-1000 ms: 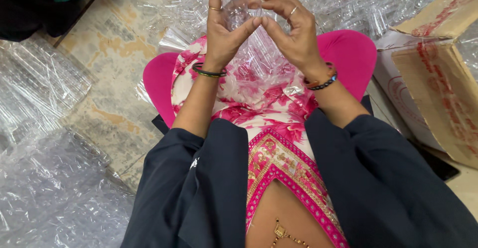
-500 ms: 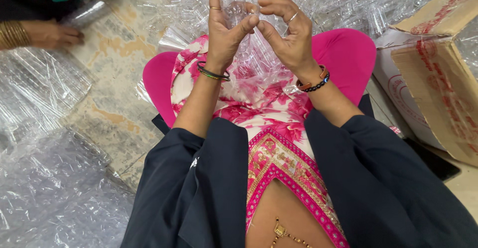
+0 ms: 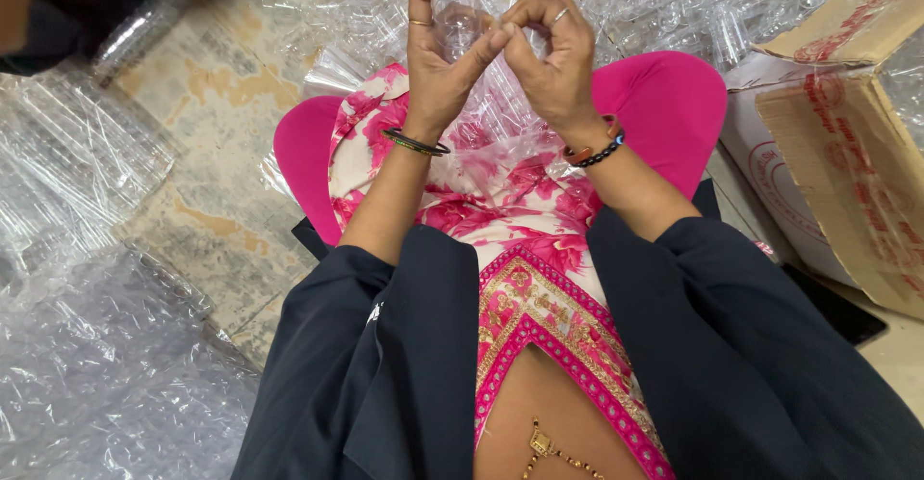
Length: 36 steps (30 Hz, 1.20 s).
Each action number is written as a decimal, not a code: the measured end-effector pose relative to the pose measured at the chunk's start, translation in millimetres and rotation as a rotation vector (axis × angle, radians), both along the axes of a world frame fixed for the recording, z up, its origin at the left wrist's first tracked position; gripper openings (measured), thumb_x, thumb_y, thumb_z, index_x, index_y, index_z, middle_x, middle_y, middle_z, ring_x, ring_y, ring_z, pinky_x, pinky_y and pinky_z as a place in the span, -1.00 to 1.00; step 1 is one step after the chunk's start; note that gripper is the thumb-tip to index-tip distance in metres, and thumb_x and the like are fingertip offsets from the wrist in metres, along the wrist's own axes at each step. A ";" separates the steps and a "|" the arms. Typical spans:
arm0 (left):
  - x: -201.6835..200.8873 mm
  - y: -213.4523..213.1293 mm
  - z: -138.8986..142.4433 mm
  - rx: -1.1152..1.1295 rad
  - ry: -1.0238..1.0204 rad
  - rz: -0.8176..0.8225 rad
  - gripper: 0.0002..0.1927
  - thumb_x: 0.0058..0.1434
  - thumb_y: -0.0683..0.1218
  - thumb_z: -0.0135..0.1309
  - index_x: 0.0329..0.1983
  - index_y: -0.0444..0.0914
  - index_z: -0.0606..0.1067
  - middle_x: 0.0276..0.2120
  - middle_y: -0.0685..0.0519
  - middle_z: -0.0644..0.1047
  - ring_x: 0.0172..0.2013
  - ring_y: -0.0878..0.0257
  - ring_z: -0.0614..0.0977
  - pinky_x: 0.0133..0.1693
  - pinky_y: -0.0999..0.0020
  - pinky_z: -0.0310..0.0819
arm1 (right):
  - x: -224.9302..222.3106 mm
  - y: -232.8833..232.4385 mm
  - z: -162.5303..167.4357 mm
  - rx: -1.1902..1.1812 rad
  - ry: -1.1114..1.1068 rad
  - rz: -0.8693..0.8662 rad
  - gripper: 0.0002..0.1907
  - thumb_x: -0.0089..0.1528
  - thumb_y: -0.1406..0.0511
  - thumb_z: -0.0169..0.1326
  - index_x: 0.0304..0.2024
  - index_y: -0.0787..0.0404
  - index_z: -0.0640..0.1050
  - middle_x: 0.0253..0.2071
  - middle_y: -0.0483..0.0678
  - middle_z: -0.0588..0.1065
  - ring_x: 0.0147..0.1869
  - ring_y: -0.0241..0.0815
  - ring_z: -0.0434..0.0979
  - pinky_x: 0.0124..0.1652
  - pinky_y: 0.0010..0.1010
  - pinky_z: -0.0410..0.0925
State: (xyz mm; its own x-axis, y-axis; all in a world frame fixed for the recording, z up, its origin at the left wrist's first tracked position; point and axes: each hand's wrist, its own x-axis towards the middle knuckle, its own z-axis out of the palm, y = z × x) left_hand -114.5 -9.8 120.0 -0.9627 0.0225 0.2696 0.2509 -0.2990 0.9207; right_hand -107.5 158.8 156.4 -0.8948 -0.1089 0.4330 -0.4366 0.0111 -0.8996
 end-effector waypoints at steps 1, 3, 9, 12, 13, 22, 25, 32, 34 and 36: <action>-1.5 -0.6 -4.9 -0.021 0.017 0.018 -0.13 0.31 -0.28 0.42 0.53 -0.23 0.14 0.37 0.07 0.26 0.05 0.32 0.56 0.13 0.41 0.55 | -0.9 -2.8 -6.2 -0.038 -0.049 -0.007 -0.96 0.42 0.48 0.09 -0.15 0.34 0.48 -0.08 -0.06 0.46 -0.01 -0.31 0.55 0.06 -0.48 0.48; -0.9 -2.0 -13.3 -0.071 0.042 0.040 -0.14 0.32 -0.26 0.41 0.53 -0.23 0.15 0.40 0.07 0.23 0.12 0.33 0.53 0.17 0.42 0.53 | -3.7 -6.8 -18.6 -0.129 -0.173 -0.011 -0.96 0.42 0.47 0.07 -0.15 0.33 0.47 -0.12 -0.08 0.49 -0.06 -0.34 0.56 0.03 -0.49 0.48; -4.8 -4.9 -22.6 -0.194 0.028 0.113 -0.12 0.26 -0.22 0.43 0.49 -0.25 0.13 0.42 0.02 0.23 0.22 0.19 0.43 0.23 0.33 0.45 | -16.0 -3.6 -36.1 -0.202 -0.400 0.055 -0.96 0.42 0.43 0.08 -0.09 0.30 0.52 -0.14 -0.13 0.54 -0.09 -0.42 0.52 -0.06 -0.56 0.43; -10.5 -6.8 -21.9 0.004 -0.223 0.031 -0.08 0.14 -0.12 0.42 0.46 -0.26 0.12 0.40 -0.02 0.20 -0.01 0.14 0.53 0.04 0.28 0.54 | -13.3 3.3 -31.3 -0.086 -0.333 0.128 -0.89 0.45 0.41 0.10 0.00 0.32 0.53 -0.03 -0.09 0.52 0.05 -0.38 0.51 0.09 -0.53 0.42; -11.4 -7.4 -21.9 -0.007 -0.229 0.025 -0.07 0.13 -0.11 0.43 0.46 -0.26 0.13 0.40 -0.03 0.21 0.00 0.11 0.51 0.06 0.26 0.53 | -10.9 5.1 -28.9 -0.035 -0.233 0.128 -0.88 0.45 0.42 0.11 0.02 0.34 0.51 0.02 -0.06 0.51 0.11 -0.34 0.52 0.17 -0.49 0.42; 2.3 -9.4 -31.6 -0.281 -0.010 0.062 -0.15 0.30 -0.06 0.44 0.51 -0.22 0.19 0.45 -0.03 0.25 0.43 0.18 0.30 0.43 0.27 0.27 | -8.5 6.9 -20.4 0.104 -0.164 0.136 -0.91 0.42 0.43 0.12 -0.16 0.34 0.46 -0.07 -0.05 0.47 0.02 -0.32 0.56 0.11 -0.44 0.50; 2.9 -10.2 -34.7 -0.295 0.022 0.090 -0.16 0.31 -0.08 0.43 0.52 -0.22 0.19 0.45 -0.03 0.27 0.42 0.19 0.30 0.43 0.29 0.23 | -10.5 2.2 -27.6 0.069 -0.222 0.116 -0.92 0.39 0.42 0.10 -0.19 0.33 0.47 -0.16 -0.10 0.51 -0.08 -0.37 0.55 -0.01 -0.49 0.49; 4.3 -17.5 -45.4 -0.315 0.036 0.097 -0.19 0.34 -0.09 0.39 0.52 -0.21 0.18 0.45 -0.02 0.26 0.38 0.22 0.33 0.38 0.34 0.29 | -9.7 -7.0 -45.8 0.010 -0.390 0.104 -0.94 0.36 0.40 0.10 -0.19 0.32 0.50 -0.25 -0.14 0.49 -0.18 -0.42 0.41 -0.19 -0.58 0.33; 3.9 -19.0 -47.3 -0.369 0.090 0.127 -0.19 0.35 -0.11 0.39 0.52 -0.21 0.18 0.42 -0.02 0.28 0.40 0.21 0.32 0.41 0.32 0.24 | -12.7 -6.2 -49.8 0.021 -0.366 0.134 -0.94 0.37 0.41 0.10 -0.19 0.31 0.50 -0.25 -0.14 0.51 -0.15 -0.42 0.45 -0.12 -0.57 0.37; 3.1 -20.0 -47.0 -0.382 0.083 0.120 -0.19 0.35 -0.10 0.39 0.53 -0.21 0.18 0.42 -0.02 0.29 0.37 0.21 0.37 0.40 0.31 0.28 | -18.6 -2.3 -53.7 -0.009 -0.393 0.208 -0.96 0.36 0.41 0.08 -0.20 0.30 0.50 -0.24 -0.15 0.53 -0.13 -0.41 0.48 -0.07 -0.56 0.41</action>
State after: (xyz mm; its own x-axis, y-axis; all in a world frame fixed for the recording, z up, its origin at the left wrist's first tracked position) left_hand -111.4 -29.8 73.0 -0.9398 0.0246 0.3407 0.3415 0.0968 0.9349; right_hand -126.1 156.5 102.7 -0.9512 -0.3016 0.0655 -0.0531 -0.0492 -0.9974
